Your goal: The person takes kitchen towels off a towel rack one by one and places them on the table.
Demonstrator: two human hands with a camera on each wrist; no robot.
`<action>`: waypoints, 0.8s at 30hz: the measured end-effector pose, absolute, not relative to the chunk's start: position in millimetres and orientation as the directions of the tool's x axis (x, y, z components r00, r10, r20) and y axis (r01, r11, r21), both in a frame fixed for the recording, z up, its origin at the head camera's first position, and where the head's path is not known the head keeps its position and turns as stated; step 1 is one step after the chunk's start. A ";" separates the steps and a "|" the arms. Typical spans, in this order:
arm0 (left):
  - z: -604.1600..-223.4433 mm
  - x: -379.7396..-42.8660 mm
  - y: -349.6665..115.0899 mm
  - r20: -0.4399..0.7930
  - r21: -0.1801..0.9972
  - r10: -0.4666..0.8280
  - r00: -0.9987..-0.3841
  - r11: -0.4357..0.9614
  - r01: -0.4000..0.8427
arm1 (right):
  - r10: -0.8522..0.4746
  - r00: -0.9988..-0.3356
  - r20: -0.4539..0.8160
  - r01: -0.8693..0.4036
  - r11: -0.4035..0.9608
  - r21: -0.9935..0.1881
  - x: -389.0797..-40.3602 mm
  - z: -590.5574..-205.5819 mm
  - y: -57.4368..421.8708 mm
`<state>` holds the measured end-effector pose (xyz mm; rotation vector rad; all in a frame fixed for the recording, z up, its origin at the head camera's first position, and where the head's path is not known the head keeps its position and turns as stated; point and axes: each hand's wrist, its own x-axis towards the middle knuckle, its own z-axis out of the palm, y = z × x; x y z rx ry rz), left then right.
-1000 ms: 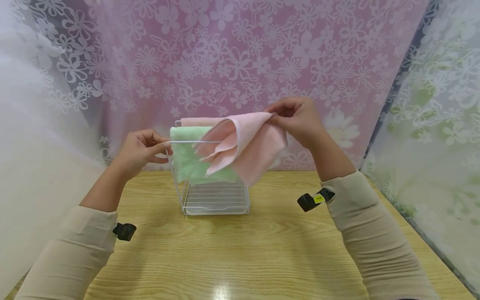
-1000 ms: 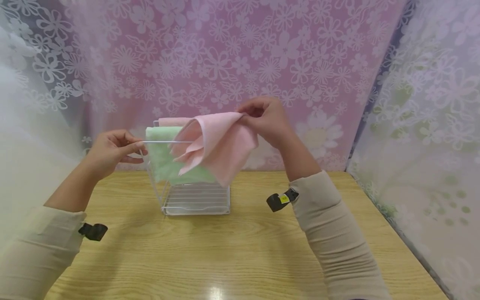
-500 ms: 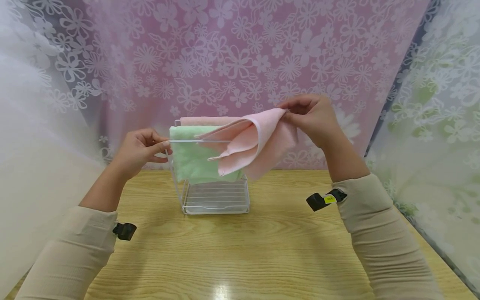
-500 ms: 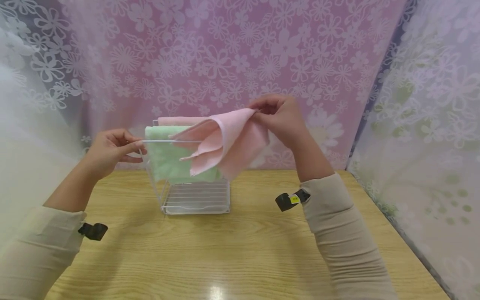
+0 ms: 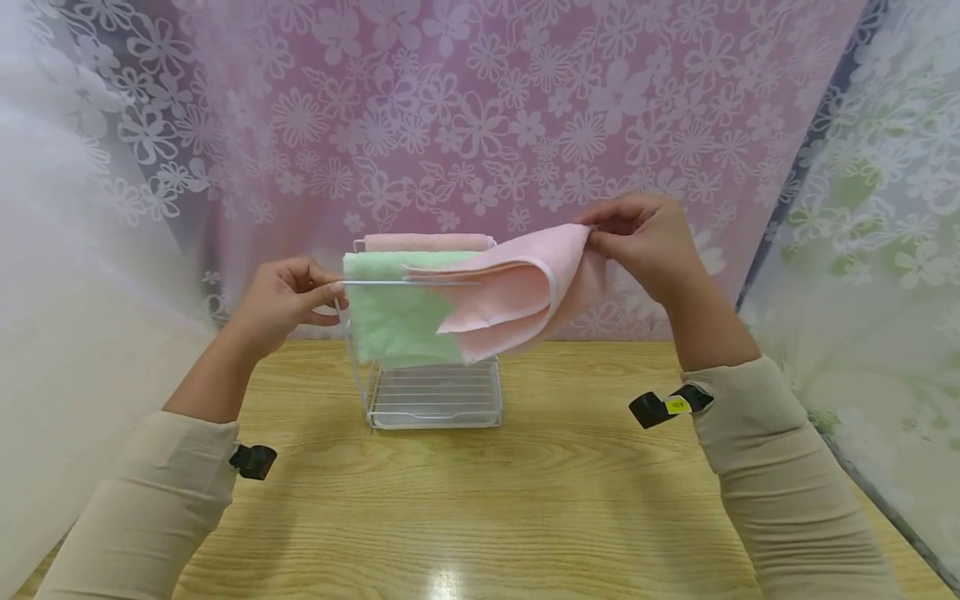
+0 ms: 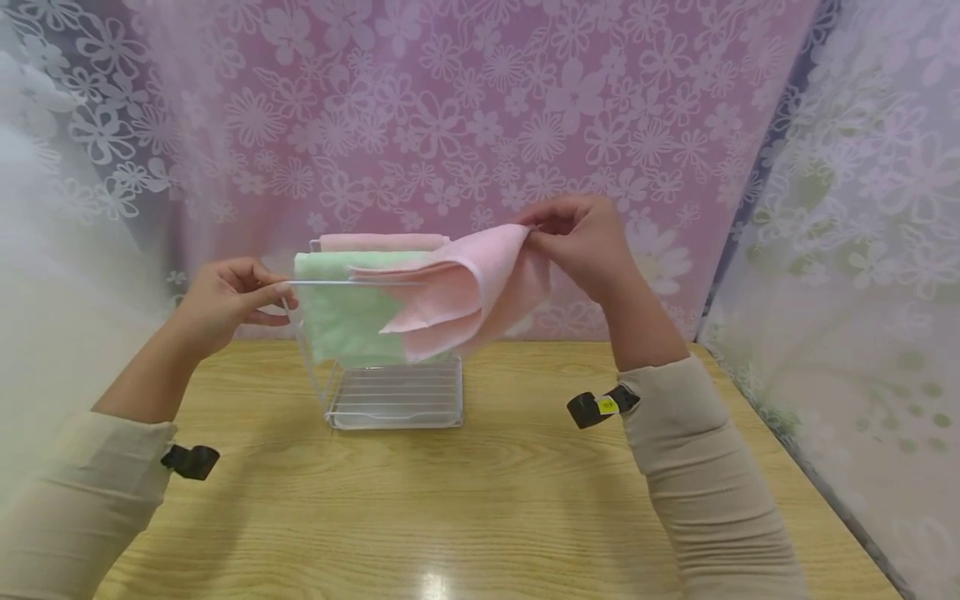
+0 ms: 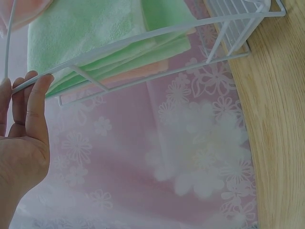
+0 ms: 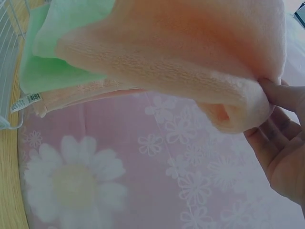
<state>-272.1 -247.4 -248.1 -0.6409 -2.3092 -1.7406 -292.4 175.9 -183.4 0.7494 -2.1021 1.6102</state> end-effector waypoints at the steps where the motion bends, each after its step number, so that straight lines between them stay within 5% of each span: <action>1: -248.1 -272.1 -247.4 0.393 0.869 0.229 -0.891 0.224 0.441 | -0.172 -0.778 0.604 -0.628 0.170 -0.760 -292.4 -183.7 176.5; 9: -248.2 -272.6 -247.9 0.394 0.873 0.222 -0.892 0.212 0.438 | -0.104 -0.740 0.664 -0.652 -0.129 -0.747 -293.6 -186.3 183.5; 24: -247.8 -272.9 -247.7 0.392 0.881 0.218 -0.894 0.192 0.433 | 0.151 -0.739 0.656 -0.666 -0.308 -0.680 -288.8 -181.6 205.7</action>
